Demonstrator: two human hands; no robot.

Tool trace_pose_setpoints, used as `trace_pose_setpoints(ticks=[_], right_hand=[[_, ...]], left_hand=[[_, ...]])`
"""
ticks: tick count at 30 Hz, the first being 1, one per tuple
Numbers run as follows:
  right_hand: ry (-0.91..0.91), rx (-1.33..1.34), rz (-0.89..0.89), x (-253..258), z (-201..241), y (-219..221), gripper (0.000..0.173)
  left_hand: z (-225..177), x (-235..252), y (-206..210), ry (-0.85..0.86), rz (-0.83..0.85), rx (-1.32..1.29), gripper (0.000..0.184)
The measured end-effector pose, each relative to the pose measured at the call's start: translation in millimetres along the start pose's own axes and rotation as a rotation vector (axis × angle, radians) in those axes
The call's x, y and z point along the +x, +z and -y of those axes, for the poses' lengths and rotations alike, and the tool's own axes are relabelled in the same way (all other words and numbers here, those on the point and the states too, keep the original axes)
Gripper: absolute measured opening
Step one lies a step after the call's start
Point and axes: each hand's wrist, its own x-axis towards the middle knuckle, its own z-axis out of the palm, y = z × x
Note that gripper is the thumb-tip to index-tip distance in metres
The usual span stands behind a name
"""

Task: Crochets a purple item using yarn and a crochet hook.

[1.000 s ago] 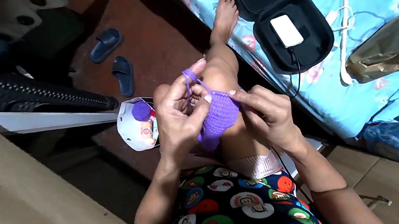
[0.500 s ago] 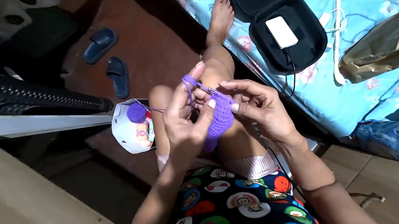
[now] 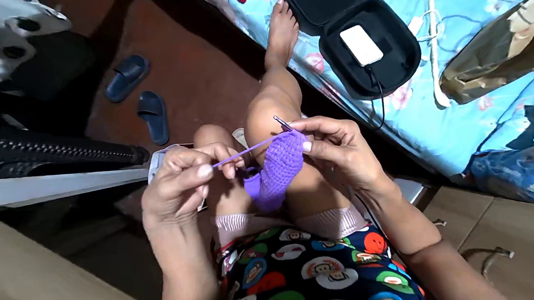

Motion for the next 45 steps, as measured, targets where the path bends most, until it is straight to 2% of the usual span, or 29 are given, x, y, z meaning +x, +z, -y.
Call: trace_pose_setpoints(ticks=[3,7,11,13,16,17,19,22,25,31,39,45], right_hand=[[-0.027,-0.039,-0.012,-2.4,-0.9,3.4,0.031],[-0.082,-0.122,-0.043,-5.1,-1.0,12.4,0.033],[-0.096,-0.192,-0.074,-8.8,-1.8,17.4,0.039],[-0.040,-0.105,-0.064,-10.3,-2.3,16.0,0.042],[0.128,0.247,-0.080,-10.3,-6.8,15.9,0.039],[0.143,0.271,-0.088,-10.2,-7.2,15.5,0.038],[0.024,0.078,-0.105,-9.6,-6.4,13.8,0.035],[-0.217,-0.445,-0.039,-5.3,-7.3,1.1,0.035],[-0.277,-0.749,-0.003,-2.6,-9.2,-9.3,0.039],[-0.334,-0.904,0.118,0.1,-3.9,-26.3,0.045],[-0.472,-1.080,0.046,-4.2,-5.3,-22.0,0.036],[-0.510,-1.300,-0.003,-8.7,2.1,-8.2,0.035]], left_hand=[[-2.5,1.2,17.3,0.071,-0.105,-0.052,0.020],[-11.7,21.4,73.5,0.043,-0.256,0.214,0.071],[0.4,29.3,94.0,0.060,-0.416,0.437,0.086],[4.2,29.8,94.8,0.082,-0.449,0.397,0.092],[10.2,29.9,96.7,0.123,-0.459,0.366,0.088],[11.2,29.8,97.2,0.127,-0.467,0.370,0.087],[10.1,29.4,97.2,0.112,-0.480,0.362,0.087],[9.4,30.6,97.3,0.100,-0.505,0.360,0.085],[10.9,32.2,98.3,0.131,-0.536,0.445,0.080],[15.7,33.5,99.5,0.145,-0.573,0.521,0.079],[19.5,32.2,104.4,0.141,-0.602,0.680,0.077],[24.9,29.9,105.5,0.187,-0.612,0.788,0.071]])
